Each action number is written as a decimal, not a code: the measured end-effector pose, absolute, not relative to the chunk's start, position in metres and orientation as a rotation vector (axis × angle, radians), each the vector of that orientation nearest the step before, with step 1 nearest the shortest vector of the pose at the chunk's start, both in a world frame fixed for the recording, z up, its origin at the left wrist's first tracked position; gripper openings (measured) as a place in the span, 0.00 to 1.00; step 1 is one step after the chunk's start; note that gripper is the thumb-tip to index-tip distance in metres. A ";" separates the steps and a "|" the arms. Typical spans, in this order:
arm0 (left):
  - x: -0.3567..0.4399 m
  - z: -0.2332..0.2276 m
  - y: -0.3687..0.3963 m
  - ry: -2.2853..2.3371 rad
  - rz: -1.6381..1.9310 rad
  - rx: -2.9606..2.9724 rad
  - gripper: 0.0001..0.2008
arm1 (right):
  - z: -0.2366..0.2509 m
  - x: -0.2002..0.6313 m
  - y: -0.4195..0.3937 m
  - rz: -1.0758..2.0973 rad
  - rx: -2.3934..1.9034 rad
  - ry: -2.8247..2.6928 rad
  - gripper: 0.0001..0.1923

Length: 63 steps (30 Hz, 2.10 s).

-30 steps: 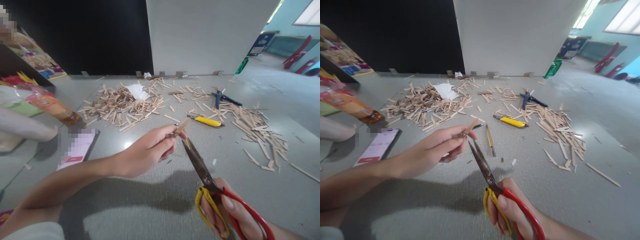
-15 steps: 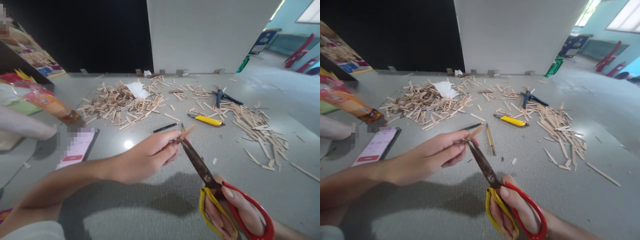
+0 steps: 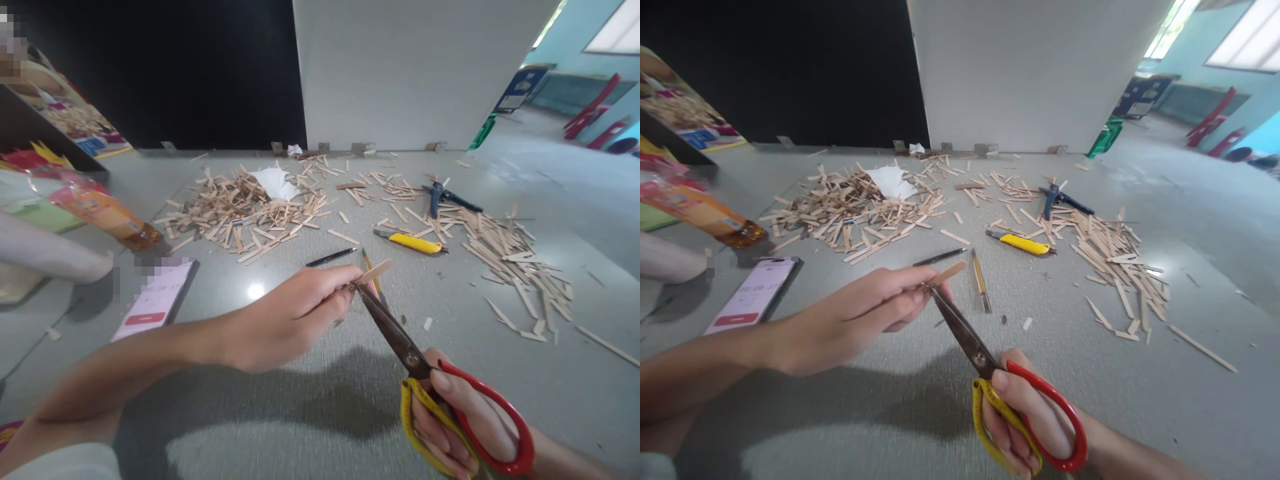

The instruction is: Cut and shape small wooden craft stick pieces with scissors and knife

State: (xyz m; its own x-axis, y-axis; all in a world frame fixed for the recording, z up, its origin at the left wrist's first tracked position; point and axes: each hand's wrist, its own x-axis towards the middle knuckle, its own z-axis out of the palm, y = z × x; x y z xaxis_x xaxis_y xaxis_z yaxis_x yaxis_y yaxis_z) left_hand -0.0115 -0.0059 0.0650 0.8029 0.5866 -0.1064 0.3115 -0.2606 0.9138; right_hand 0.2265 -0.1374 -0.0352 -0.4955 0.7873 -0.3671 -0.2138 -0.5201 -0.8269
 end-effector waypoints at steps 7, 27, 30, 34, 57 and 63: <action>-0.013 0.067 -0.004 0.711 0.280 1.877 0.15 | -0.027 0.222 -0.135 2.002 -0.980 -1.053 0.42; -0.009 0.066 0.002 0.737 0.171 1.405 0.14 | -0.019 0.221 -0.119 1.190 -1.380 -1.762 0.34; -0.008 0.066 0.004 0.761 0.149 1.340 0.12 | -0.021 0.220 -0.120 1.050 -1.414 -1.809 0.31; -0.009 0.065 0.008 0.800 0.125 1.281 0.12 | -0.023 0.220 -0.120 0.901 -1.436 -1.804 0.30; -0.007 0.056 0.002 0.759 0.251 1.751 0.09 | -0.030 0.226 -0.127 1.826 -1.104 -1.165 0.39; -0.007 0.046 0.000 0.734 0.328 1.817 0.04 | -0.025 0.225 -0.131 1.822 -1.138 -1.200 0.40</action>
